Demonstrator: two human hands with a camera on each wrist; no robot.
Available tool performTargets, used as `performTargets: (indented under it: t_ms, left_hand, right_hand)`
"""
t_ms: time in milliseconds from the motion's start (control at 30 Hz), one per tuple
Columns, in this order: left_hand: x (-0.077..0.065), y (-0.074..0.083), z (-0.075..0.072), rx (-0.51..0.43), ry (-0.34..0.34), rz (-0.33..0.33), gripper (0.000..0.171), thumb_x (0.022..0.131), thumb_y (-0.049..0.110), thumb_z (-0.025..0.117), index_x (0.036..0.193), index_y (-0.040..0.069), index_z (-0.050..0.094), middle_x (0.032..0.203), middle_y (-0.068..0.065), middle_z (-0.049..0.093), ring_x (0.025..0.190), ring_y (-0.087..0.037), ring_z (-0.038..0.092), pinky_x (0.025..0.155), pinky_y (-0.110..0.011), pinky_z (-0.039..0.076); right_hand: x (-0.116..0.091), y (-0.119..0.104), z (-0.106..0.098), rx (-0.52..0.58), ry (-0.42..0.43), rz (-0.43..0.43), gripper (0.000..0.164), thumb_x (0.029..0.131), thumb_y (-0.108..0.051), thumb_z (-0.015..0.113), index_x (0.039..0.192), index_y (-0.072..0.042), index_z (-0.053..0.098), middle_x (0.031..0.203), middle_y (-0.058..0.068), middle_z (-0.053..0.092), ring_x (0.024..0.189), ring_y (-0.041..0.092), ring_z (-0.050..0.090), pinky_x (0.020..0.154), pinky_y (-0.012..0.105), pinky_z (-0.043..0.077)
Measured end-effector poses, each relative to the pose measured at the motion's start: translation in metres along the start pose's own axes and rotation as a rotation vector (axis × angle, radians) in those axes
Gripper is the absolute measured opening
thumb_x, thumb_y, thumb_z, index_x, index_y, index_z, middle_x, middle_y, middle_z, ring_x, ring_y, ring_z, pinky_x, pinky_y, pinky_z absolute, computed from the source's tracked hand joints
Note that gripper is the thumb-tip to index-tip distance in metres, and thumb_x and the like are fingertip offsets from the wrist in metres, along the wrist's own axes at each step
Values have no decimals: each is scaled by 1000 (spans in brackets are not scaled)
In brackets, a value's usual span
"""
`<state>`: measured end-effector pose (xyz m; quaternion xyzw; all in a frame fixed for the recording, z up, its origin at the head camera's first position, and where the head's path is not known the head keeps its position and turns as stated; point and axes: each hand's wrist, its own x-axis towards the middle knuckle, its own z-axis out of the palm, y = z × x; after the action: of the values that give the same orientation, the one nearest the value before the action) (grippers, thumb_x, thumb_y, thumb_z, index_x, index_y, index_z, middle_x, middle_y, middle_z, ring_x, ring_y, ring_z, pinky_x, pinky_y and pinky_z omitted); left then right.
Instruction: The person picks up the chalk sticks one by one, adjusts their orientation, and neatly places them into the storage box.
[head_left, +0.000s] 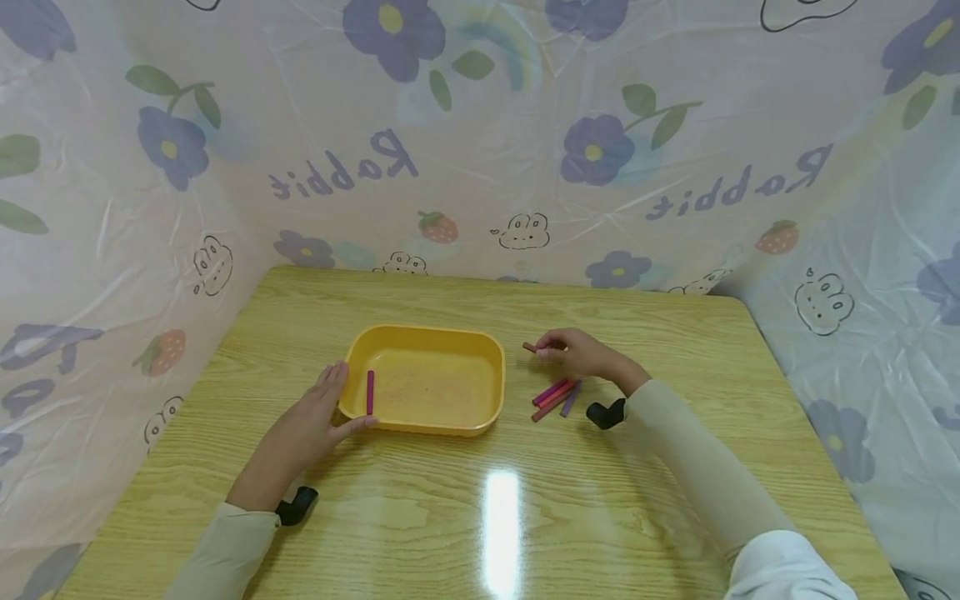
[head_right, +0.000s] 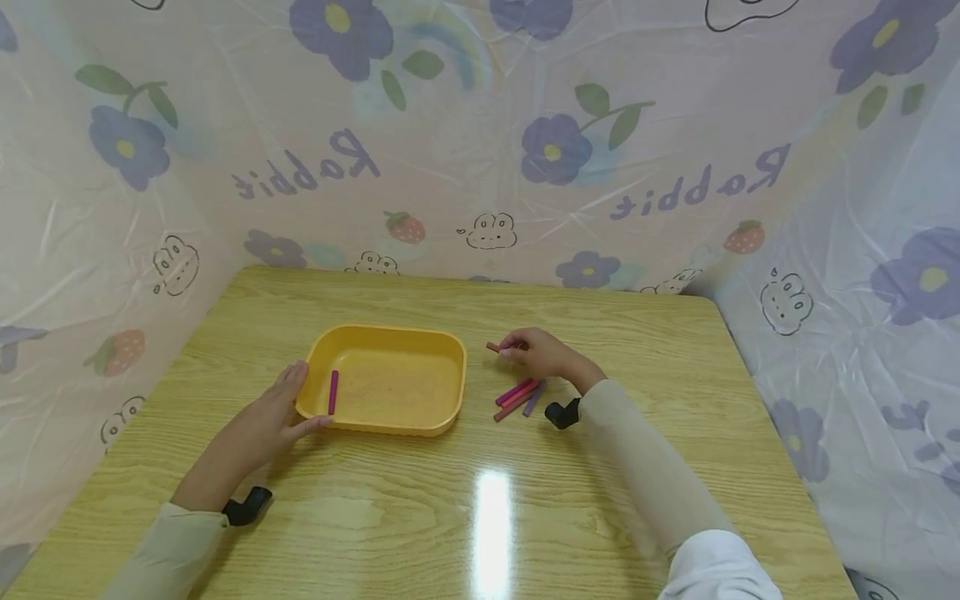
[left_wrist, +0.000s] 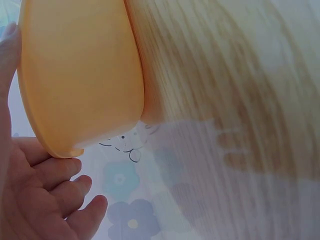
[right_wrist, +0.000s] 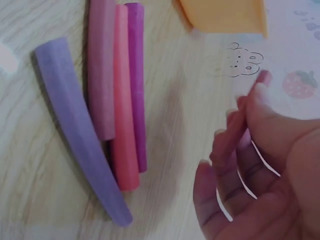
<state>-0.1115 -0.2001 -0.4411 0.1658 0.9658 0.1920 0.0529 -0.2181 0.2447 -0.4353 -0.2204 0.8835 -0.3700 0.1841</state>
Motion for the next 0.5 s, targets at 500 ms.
performTargets:
  t_ms: [500]
  left_hand:
    - [-1,3,-2,-7,-5,-5,105,81,67,52,148,1,5,153,-18,9,140,-32,8,107,-54,20]
  right_hand:
    - [1,-10,1,475,144,63,46,95,-26,55,117,13,52,107,36,52,99,49,52,88,54,45]
